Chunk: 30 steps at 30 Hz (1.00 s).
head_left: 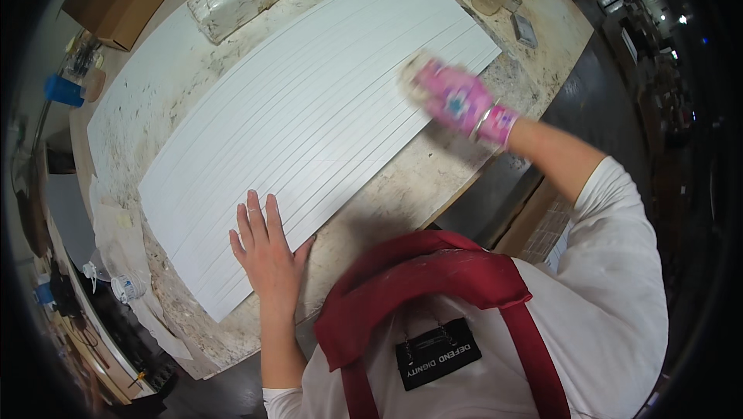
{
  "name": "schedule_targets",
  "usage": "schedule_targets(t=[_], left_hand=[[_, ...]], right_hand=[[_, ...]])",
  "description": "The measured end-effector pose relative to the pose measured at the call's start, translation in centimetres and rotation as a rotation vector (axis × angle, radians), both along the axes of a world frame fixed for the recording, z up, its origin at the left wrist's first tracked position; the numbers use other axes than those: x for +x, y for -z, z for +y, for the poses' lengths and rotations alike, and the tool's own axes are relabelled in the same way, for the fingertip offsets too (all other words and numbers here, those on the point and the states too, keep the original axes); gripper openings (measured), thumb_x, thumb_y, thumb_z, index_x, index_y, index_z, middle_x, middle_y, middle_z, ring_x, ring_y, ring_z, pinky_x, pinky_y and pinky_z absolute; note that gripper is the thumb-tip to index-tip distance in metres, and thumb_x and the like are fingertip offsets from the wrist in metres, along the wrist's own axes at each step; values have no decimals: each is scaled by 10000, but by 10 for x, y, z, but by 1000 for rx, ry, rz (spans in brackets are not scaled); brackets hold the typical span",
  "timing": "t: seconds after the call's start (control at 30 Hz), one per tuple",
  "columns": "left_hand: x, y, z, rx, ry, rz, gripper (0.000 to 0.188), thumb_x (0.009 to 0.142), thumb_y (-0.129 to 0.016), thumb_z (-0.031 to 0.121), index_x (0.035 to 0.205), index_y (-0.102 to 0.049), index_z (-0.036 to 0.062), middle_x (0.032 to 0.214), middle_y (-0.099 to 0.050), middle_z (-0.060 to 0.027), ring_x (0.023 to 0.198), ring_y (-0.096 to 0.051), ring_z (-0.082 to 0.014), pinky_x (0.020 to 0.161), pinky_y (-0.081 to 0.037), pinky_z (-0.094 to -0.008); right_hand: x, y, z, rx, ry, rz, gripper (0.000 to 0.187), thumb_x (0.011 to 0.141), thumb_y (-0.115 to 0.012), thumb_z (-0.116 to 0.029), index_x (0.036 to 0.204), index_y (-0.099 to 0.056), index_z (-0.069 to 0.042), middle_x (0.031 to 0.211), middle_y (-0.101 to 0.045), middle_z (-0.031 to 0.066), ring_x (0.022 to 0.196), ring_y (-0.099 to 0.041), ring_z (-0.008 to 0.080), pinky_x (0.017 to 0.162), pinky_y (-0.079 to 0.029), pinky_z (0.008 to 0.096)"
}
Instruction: The person uses a sponge to wipe the surface of a large white foam sheet on a workbench. They then switch to a cloth to wipe the foam sheet again, cleaning the surface thoroughly.
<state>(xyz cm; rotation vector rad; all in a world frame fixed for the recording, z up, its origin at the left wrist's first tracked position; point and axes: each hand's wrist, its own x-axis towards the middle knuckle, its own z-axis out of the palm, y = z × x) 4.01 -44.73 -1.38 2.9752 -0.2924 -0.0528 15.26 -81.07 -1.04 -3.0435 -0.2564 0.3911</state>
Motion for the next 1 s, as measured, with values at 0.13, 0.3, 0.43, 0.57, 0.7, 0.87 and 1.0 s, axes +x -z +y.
schedule_targets(t=[0.13, 0.3, 0.43, 0.57, 0.7, 0.87, 1.0], left_hand=[[0, -2, -4, 0, -2, 6, 989, 616, -840, 297, 1441, -329, 106, 1537, -253, -110, 1396, -259, -333, 1093, -232, -518], [0, -2, -4, -11, -28, 25, 991, 610, -844, 283, 1439, -332, 103, 1538, -252, -111, 1405, -245, -327, 1103, -219, -508], [0, -1, -2, 7, -27, 42, 963, 628, -837, 304, 1432, -347, 103, 1537, -250, -118, 1405, -237, -333, 1102, -212, -521], [3, -4, -7, 39, -16, 56, 955, 631, -836, 318, 1426, -355, 96, 1535, -253, -124, 1400, -242, -341, 1101, -210, -528], [0, 3, -4, 24, -33, 37, 1002, 599, -849, 271, 1433, -331, 73, 1542, -243, -121, 1412, -226, -337, 1111, -194, -506], [3, 0, -7, 46, -22, 47, 1003, 596, -852, 263, 1430, -331, 62, 1533, -251, -139, 1408, -229, -351, 1110, -194, -508], [3, 3, -7, 59, -26, 35, 999, 588, -855, 246, 1422, -338, 57, 1526, -260, -153, 1400, -242, -362, 1105, -201, -511]], right_hand=[[18, -23, -50, -87, 80, -123, 348, 866, -525, -242, 1157, -531, -51, 1109, -616, 162, 1024, -614, 277, 942, -473, 476], [-30, -14, 54, -50, -237, -38, 381, 877, -473, -232, 1162, -498, 19, 1136, -612, 187, 992, -630, 275, 877, -518, 444], [6, -9, -27, -241, 75, -89, 315, 885, -470, -222, 1125, -529, -25, 917, -650, 111, 816, -651, 251, 751, -540, 387], [6, -6, -53, -69, 111, -174, 317, 884, -514, -245, 1177, -506, -124, 997, -617, 116, 816, -640, 245, 716, -547, 370], [-24, 10, -45, -42, -214, -419, 355, 874, -537, -246, 1201, -495, -118, 1080, -586, 162, 907, -638, 301, 768, -550, 366], [15, 9, -118, 298, 105, -236, 335, 853, -546, -198, 1156, -519, -58, 1100, -595, 173, 942, -634, 325, 786, -540, 401], [2, 47, -87, 185, -149, -457, 278, 859, -537, -149, 1117, -548, -46, 1053, -620, 158, 854, -660, 284, 649, -557, 394]])
